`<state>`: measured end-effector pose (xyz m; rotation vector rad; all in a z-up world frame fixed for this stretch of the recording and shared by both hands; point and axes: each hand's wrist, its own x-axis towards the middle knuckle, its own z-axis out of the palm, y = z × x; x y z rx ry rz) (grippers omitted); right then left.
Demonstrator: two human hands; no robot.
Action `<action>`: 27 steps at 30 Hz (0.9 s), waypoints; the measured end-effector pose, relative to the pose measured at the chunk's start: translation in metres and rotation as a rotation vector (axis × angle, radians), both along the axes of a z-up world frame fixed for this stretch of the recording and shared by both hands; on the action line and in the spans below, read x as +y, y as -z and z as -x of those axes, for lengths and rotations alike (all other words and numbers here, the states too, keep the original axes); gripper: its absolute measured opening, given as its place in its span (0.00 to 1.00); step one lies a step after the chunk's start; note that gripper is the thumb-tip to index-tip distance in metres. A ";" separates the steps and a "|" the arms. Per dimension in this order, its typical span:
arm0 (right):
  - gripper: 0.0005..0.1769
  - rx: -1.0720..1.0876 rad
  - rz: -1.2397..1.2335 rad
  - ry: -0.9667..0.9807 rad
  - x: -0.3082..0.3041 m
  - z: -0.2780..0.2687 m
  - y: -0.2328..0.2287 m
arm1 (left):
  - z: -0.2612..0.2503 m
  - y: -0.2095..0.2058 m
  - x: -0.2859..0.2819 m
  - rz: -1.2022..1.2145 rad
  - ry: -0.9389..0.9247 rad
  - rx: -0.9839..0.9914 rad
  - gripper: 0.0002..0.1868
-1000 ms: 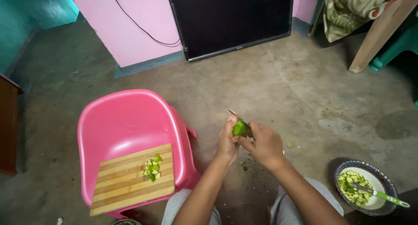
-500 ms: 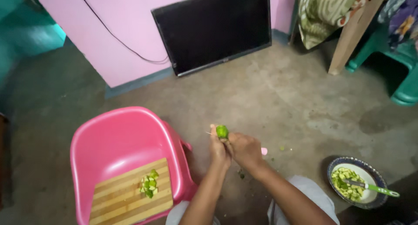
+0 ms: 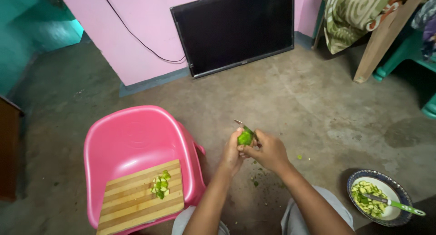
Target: The person chops a green vegetable into small pieces using a knife on a wooden cutting board placed on a small pink chair while sitting on the floor.
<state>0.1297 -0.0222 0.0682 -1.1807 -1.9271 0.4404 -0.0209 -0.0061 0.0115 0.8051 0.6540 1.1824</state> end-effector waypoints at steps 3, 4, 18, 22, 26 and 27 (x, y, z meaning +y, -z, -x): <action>0.32 -0.013 -0.051 0.048 0.000 0.005 0.002 | -0.011 -0.006 -0.003 0.060 -0.101 -0.165 0.20; 0.32 -0.013 -0.051 0.048 0.000 0.006 0.003 | -0.012 -0.007 -0.003 0.061 -0.101 -0.165 0.20; 0.18 -0.207 -0.305 0.221 -0.008 0.027 0.016 | -0.030 0.006 -0.001 0.123 -0.361 -0.306 0.19; 0.19 -0.151 -0.328 0.120 -0.002 0.011 0.015 | -0.018 -0.013 -0.009 0.001 -0.246 -0.324 0.22; 0.25 -0.116 -0.202 0.098 0.001 0.003 0.008 | -0.004 -0.026 -0.011 0.026 -0.088 -0.114 0.11; 0.29 -0.080 -0.169 0.113 0.000 0.002 0.006 | -0.003 -0.026 -0.012 0.028 -0.059 -0.122 0.10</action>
